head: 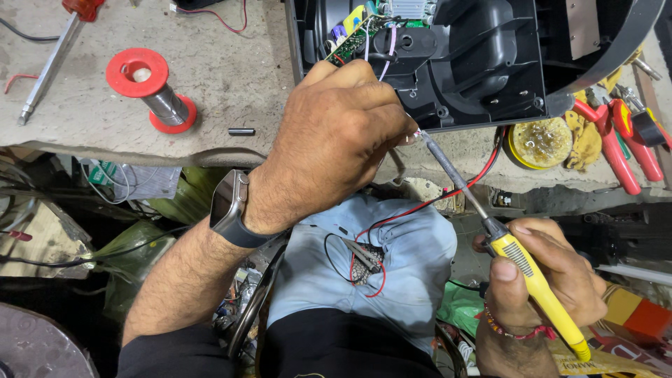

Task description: The person solders multiple wires to a circuit board inside an open electronic device using a soldering iron and solder. After soldering, the person wraps the connections with black electrical tape and places the device on the workbench.

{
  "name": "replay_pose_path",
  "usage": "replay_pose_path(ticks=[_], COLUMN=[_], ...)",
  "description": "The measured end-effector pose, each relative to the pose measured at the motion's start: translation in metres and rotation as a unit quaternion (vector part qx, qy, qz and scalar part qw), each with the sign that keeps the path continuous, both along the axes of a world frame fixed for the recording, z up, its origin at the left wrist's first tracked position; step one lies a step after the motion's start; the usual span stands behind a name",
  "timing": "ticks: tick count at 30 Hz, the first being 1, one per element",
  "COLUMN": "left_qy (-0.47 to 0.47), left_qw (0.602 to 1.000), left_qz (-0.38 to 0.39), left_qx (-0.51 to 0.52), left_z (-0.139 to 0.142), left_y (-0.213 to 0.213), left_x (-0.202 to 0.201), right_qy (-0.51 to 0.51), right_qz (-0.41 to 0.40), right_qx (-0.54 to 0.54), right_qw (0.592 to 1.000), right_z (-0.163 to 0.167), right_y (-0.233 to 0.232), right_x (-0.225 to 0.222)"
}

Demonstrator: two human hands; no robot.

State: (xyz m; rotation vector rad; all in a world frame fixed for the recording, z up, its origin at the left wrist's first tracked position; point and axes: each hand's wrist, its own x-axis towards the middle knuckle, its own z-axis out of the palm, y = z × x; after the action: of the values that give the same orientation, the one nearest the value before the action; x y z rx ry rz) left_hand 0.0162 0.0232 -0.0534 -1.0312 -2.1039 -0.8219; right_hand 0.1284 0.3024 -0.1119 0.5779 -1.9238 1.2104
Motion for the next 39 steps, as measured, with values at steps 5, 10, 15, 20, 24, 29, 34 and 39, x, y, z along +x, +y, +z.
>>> replay_pose_path(ticks=[5,10,15,20,24,29,34,39], left_qy=[0.004,0.003,0.005,0.003,0.015,0.069,0.111,0.142], left_qw=[1.000,1.000,1.000,1.000,1.000,0.992,0.985,0.976], left_qz=[0.003,-0.001,0.003,0.002,0.016,0.075,0.081,0.093], left_qx=[0.002,0.005,0.002,0.002,-0.011,-0.072,-0.101,-0.133], left_z=[0.000,0.000,0.001,0.001,0.002,0.004,0.007,0.010], left_y=[0.001,0.000,0.000,0.002,0.004,0.007,0.011,0.014], left_x=[0.000,0.001,-0.001,-0.003,-0.004,-0.002,0.000,0.001], right_qy=[0.000,0.004,0.028,0.029,0.018,0.020,0.007,-0.011], right_qz=[-0.007,-0.003,0.005,0.009,0.011,0.028,0.032,0.046], right_qx=[-0.038,-0.058,-0.102,-0.123,-0.100,-0.144,-0.136,-0.135], right_qw=[0.999,0.998,0.994,0.992,0.995,0.989,0.990,0.990], right_z=[-0.005,-0.008,-0.009,-0.011,-0.013,-0.015,-0.014,-0.013], right_y=[-0.003,-0.003,-0.002,0.000,0.002,0.003,0.008,0.011], right_x=[-0.001,-0.001,-0.008,-0.010,-0.009,-0.012,-0.011,-0.009])
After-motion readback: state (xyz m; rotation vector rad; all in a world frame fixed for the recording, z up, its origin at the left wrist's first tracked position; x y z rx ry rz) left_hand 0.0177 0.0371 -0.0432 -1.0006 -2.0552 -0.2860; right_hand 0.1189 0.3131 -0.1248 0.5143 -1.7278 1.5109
